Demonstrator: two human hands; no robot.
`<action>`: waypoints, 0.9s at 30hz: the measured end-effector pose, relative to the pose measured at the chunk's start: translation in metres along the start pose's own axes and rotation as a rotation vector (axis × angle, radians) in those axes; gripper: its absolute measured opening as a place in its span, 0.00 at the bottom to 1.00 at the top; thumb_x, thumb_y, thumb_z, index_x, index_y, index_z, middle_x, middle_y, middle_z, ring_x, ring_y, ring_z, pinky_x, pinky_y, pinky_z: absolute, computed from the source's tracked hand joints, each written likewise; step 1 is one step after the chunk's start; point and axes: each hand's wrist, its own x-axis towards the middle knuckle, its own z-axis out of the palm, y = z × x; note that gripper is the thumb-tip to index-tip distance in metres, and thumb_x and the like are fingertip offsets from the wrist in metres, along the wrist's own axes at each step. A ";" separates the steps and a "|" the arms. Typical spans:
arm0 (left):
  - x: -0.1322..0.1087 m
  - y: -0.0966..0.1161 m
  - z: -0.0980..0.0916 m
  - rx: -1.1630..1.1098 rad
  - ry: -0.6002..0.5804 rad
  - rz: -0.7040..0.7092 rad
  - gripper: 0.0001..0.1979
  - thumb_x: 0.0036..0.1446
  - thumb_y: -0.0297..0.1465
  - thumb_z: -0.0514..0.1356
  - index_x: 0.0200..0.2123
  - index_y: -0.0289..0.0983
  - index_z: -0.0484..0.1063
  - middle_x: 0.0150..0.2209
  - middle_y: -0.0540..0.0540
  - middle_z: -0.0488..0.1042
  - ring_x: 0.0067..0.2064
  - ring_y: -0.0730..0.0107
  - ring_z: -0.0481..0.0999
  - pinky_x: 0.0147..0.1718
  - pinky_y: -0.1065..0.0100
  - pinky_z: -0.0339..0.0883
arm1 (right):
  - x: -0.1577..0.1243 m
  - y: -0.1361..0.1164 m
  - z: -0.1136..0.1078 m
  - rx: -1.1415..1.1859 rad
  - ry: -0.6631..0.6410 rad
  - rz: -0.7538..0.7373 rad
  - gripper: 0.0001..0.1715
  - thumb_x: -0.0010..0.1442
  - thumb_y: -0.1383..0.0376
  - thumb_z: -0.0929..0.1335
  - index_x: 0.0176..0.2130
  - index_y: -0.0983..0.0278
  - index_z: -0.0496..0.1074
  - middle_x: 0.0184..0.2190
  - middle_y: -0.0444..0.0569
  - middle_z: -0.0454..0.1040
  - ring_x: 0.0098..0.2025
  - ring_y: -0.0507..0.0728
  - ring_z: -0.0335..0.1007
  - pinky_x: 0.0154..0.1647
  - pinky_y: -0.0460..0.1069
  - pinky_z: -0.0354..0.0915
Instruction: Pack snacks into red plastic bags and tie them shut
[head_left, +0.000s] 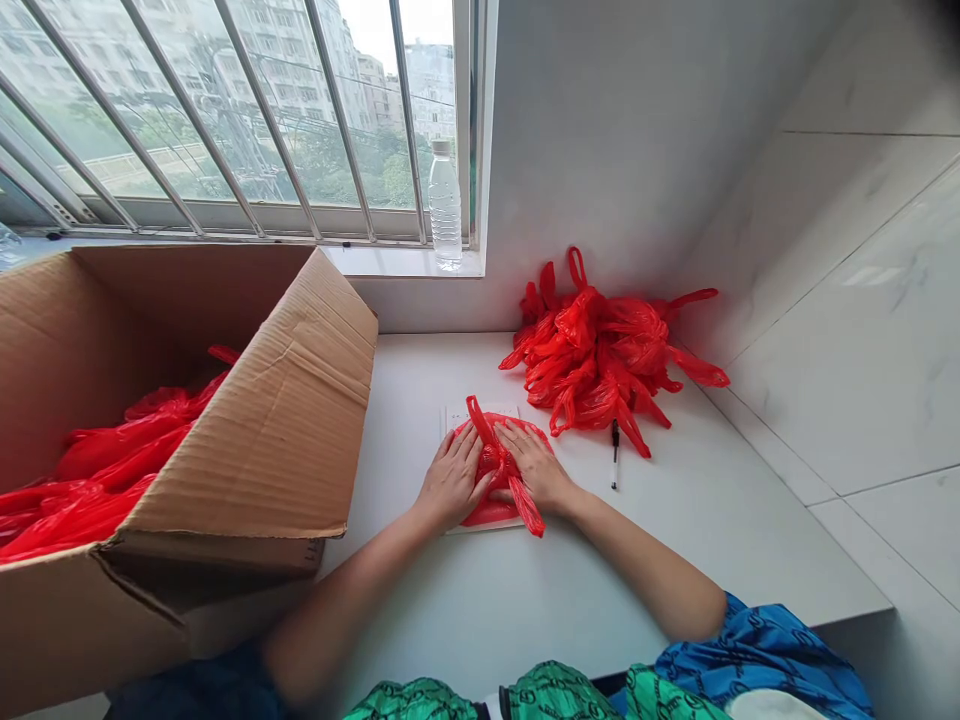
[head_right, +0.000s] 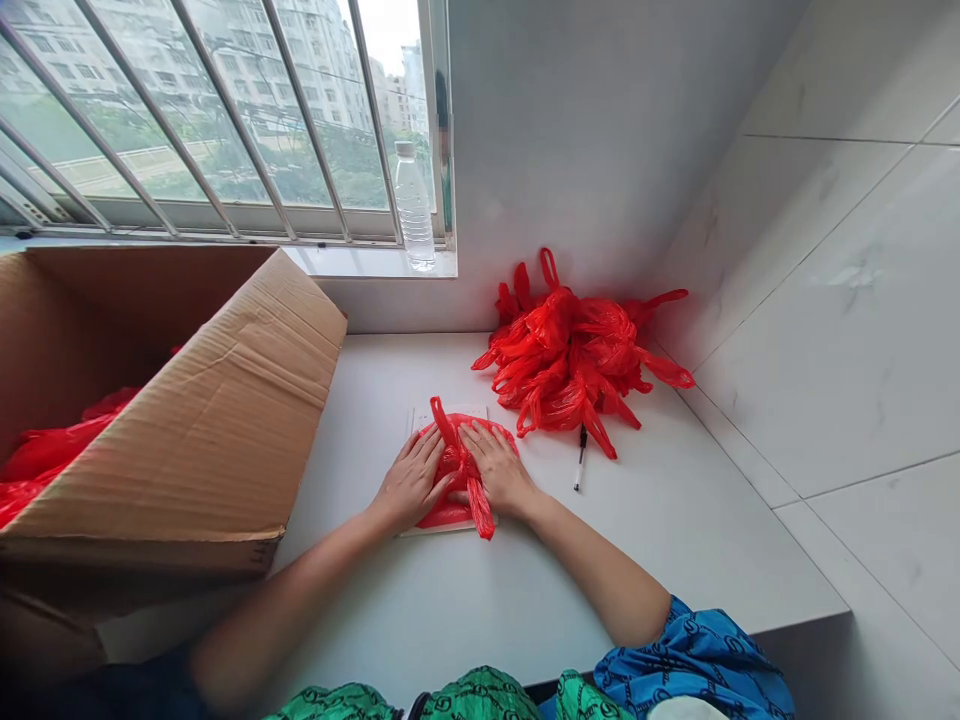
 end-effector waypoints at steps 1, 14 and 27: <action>0.000 0.000 0.000 -0.006 -0.001 -0.001 0.29 0.67 0.41 0.52 0.65 0.30 0.61 0.67 0.34 0.60 0.70 0.51 0.56 0.69 0.48 0.48 | 0.000 0.000 0.001 0.003 0.001 0.000 0.56 0.59 0.44 0.70 0.72 0.68 0.49 0.71 0.59 0.51 0.73 0.68 0.43 0.73 0.68 0.41; -0.005 0.009 -0.064 -0.736 0.245 -0.108 0.13 0.68 0.34 0.51 0.44 0.39 0.75 0.47 0.42 0.76 0.49 0.60 0.75 0.50 0.59 0.70 | -0.006 -0.021 -0.061 0.501 0.197 0.034 0.18 0.62 0.53 0.71 0.48 0.60 0.76 0.44 0.51 0.79 0.48 0.61 0.74 0.61 0.63 0.60; -0.077 0.066 -0.238 -0.483 -0.134 0.002 0.16 0.64 0.43 0.57 0.28 0.41 0.69 0.22 0.51 0.69 0.23 0.72 0.67 0.22 0.69 0.58 | -0.038 -0.110 -0.113 0.941 0.165 -0.188 0.13 0.60 0.57 0.73 0.43 0.58 0.73 0.36 0.47 0.74 0.37 0.57 0.71 0.39 0.51 0.70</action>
